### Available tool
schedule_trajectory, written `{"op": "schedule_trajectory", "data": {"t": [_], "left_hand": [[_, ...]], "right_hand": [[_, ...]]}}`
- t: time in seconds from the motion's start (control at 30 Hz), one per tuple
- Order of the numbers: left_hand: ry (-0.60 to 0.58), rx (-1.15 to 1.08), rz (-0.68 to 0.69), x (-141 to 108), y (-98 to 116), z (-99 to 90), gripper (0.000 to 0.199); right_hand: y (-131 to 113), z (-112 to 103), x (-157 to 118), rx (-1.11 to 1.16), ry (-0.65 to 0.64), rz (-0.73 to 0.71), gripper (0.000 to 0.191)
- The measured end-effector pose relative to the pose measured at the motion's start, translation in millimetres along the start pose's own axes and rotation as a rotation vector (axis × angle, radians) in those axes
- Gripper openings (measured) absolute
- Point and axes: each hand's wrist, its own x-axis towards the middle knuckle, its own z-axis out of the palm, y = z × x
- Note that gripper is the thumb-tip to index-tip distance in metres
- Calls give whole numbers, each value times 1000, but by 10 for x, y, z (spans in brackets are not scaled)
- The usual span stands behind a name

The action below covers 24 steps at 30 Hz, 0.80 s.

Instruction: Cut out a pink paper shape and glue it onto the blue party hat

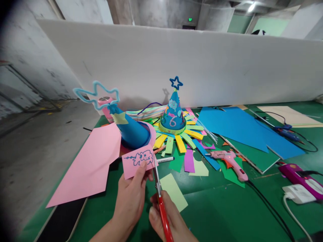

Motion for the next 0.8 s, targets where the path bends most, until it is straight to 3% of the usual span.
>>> {"op": "schedule_trajectory", "data": {"t": [0.17, 0.33, 0.8], "left_hand": [[-17, 37, 3, 14, -27, 6, 20], [-2, 111, -16, -3, 9, 8, 24], [-3, 159, -8, 7, 6, -6, 26]], "right_hand": [[-92, 46, 53, -12, -67, -35, 48], [-114, 77, 55, -65, -48, -85, 47], [-41, 75, 58, 110, 56, 67, 43]]}}
